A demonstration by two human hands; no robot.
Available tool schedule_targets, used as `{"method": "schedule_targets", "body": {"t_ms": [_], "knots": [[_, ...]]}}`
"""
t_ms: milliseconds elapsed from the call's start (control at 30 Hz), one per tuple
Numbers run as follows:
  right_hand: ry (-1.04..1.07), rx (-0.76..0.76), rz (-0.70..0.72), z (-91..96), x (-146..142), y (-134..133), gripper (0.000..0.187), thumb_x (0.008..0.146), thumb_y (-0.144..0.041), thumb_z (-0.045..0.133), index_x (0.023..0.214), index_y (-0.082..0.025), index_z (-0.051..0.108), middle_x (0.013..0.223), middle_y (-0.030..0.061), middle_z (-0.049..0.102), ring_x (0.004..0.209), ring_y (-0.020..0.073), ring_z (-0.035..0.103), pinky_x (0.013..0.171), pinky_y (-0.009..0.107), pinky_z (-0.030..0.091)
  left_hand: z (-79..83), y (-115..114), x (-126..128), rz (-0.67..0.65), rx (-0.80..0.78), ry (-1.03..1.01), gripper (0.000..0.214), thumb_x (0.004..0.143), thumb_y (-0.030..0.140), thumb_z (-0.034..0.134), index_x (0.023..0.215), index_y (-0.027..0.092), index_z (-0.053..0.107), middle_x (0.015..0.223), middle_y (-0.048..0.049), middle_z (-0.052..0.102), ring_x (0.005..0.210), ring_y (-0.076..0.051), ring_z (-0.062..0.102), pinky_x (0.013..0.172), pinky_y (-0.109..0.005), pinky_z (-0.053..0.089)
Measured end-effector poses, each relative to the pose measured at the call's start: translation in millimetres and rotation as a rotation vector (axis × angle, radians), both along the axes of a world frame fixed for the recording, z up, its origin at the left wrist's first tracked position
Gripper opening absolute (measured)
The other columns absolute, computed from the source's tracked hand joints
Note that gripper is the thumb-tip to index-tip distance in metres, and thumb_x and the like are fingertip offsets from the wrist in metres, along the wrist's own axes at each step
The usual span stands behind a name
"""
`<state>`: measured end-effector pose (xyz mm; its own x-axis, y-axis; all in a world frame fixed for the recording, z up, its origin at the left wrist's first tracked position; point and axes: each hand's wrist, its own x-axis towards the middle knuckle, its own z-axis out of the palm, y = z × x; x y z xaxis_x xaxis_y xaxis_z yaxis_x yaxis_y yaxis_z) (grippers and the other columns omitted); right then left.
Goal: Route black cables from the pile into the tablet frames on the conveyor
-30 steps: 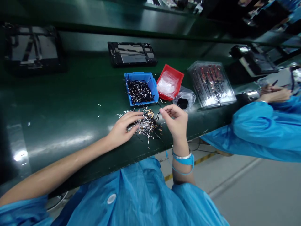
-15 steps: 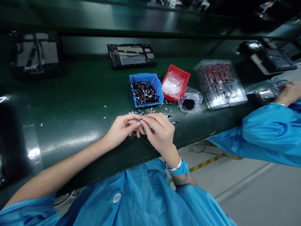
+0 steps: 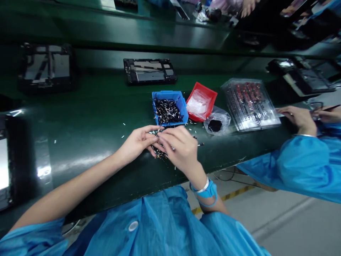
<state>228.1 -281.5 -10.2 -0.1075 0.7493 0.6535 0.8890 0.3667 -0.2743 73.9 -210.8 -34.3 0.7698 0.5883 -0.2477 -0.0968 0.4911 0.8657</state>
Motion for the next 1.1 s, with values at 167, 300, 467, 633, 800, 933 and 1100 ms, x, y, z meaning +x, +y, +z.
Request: {"method": "schedule_targets", "body": {"t_ms": [167, 300, 467, 633, 800, 933, 1100], "knots": [[-0.048, -0.014, 0.029, -5.9, -16, -6, 0.014, 0.084, -0.009, 0.059, 0.087, -0.018, 0.070, 0.084, 0.0067, 0.074, 0.075, 0.0174, 0.062, 0.065, 0.032, 0.055, 5.2, -1, -2, -0.037, 0.005, -0.044, 0.067, 0.083, 0.005, 0.056, 0.145, 0.009, 0.031, 0.083, -0.0074, 0.072, 0.076, -0.019, 0.070, 0.059, -0.026, 0.059], [-0.116, -0.026, 0.020, -3.6, -12, -7, 0.011, 0.083, -0.012, 0.062, 0.089, -0.017, 0.069, 0.087, 0.0070, 0.074, 0.077, 0.0186, 0.062, 0.067, 0.033, 0.056, 7.8, -2, -4, -0.093, 0.023, -0.063, 0.078, 0.082, -0.001, 0.050, 0.152, 0.012, 0.019, 0.090, -0.0078, 0.073, 0.074, -0.014, 0.067, 0.071, -0.027, 0.057], [-0.234, -0.036, -0.039, -4.0, -14, -6, 0.010, 0.083, -0.015, 0.060, 0.087, -0.016, 0.069, 0.084, 0.0061, 0.074, 0.076, 0.0189, 0.061, 0.060, 0.031, 0.051, 0.4, -4, -3, -0.083, 0.098, -0.073, 0.084, 0.079, -0.005, 0.045, 0.154, 0.016, 0.013, 0.099, -0.0090, 0.072, 0.081, -0.012, 0.066, 0.076, -0.023, 0.051], [-0.271, -0.072, -0.048, -8.2, -18, -3, 0.015, 0.084, -0.013, 0.056, 0.078, -0.017, 0.069, 0.079, 0.0045, 0.073, 0.072, 0.0181, 0.059, 0.058, 0.030, 0.046, -3.9, -5, -3, -0.090, 0.130, -0.017, 0.082, 0.079, -0.004, 0.043, 0.154, 0.015, 0.014, 0.089, -0.0051, 0.071, 0.075, -0.011, 0.064, 0.076, -0.025, 0.052], [-0.219, -0.036, -0.117, -8.7, 3, 3, 0.015, 0.084, -0.015, 0.056, 0.075, -0.018, 0.068, 0.073, 0.0028, 0.071, 0.068, 0.0170, 0.060, 0.061, 0.029, 0.047, -4.6, -2, -3, -0.112, 0.037, -0.080, 0.087, 0.078, -0.002, 0.046, 0.154, 0.019, 0.008, 0.104, -0.0112, 0.071, 0.098, -0.021, 0.068, 0.075, -0.029, 0.056], [-0.215, 0.016, -0.406, -5.8, 28, 6, 0.021, 0.086, -0.012, 0.052, 0.093, -0.020, 0.070, 0.076, 0.0044, 0.071, 0.069, 0.0187, 0.059, 0.062, 0.032, 0.045, -1.4, 2, -5, -0.089, 0.010, -0.078, 0.087, 0.081, 0.003, 0.050, 0.154, 0.018, 0.005, 0.116, -0.0187, 0.067, 0.111, -0.028, 0.064, 0.073, -0.029, 0.058], [-0.250, -0.010, -0.032, -2.4, 22, 5, 0.030, 0.086, -0.008, 0.053, 0.106, -0.025, 0.067, 0.082, 0.0035, 0.068, 0.075, 0.0165, 0.057, 0.064, 0.029, 0.045, 6.9, 5, -9, -0.162, 0.014, -0.067, 0.088, 0.081, 0.003, 0.049, 0.155, 0.021, 0.004, 0.105, -0.0137, 0.070, 0.098, -0.024, 0.069, 0.071, -0.029, 0.058]]}}
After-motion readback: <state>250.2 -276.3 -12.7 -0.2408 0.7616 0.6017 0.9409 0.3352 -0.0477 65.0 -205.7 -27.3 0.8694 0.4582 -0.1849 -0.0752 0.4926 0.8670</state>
